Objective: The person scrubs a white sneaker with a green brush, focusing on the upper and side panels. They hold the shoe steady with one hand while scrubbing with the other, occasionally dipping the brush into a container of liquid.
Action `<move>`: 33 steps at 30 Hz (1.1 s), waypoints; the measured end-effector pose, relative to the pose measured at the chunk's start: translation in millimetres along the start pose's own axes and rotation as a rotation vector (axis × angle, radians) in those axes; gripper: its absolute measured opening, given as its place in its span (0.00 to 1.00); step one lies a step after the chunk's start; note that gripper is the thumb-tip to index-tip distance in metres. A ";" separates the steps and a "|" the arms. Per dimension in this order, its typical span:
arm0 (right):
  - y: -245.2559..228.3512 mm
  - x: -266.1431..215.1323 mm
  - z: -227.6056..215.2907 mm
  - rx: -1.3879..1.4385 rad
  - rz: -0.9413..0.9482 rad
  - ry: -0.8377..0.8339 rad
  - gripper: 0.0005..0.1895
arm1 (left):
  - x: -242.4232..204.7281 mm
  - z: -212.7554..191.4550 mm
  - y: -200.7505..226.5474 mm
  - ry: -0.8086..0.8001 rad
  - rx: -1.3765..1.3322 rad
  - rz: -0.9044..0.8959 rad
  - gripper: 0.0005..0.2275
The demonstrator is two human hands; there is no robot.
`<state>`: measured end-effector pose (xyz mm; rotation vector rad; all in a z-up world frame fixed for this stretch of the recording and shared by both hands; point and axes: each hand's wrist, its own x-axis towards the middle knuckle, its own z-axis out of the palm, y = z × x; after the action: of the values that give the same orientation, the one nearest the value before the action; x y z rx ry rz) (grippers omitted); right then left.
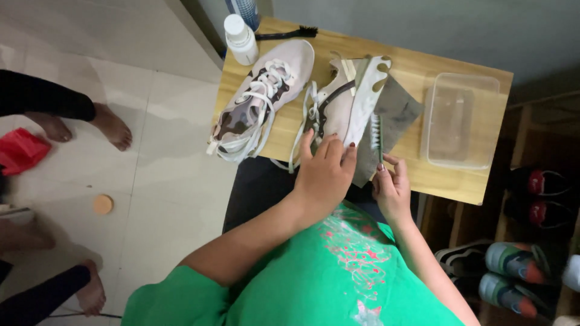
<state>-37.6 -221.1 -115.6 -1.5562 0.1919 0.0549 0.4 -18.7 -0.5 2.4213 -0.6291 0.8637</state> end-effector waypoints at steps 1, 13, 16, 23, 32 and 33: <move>4.3 -2.2 -2.6 -0.003 0.003 -0.003 0.13 | -1.9 1.1 0.6 0.000 0.000 -0.005 0.02; 19.5 5.8 -4.9 -0.019 -0.014 -0.036 0.12 | -2.8 5.0 3.0 0.050 0.049 -0.011 0.02; 11.7 7.1 -0.6 -0.017 -0.004 -0.041 0.13 | -2.4 4.4 2.3 0.022 0.050 0.001 0.03; 3.9 7.7 -6.1 -0.051 0.035 -0.008 0.12 | -10.7 11.3 1.6 -0.033 0.083 0.009 0.08; 5.8 20.3 -0.8 -0.099 -0.063 -0.052 0.13 | -11.4 5.4 0.7 -0.093 0.037 0.004 0.11; 9.7 23.0 -2.9 -0.121 -0.072 -0.038 0.13 | -10.9 4.7 0.2 -0.102 0.028 0.001 0.11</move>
<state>-16.7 -225.8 -128.7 -1.6803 0.1042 0.0398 -5.2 -18.8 -11.0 2.5028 -0.6603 0.7575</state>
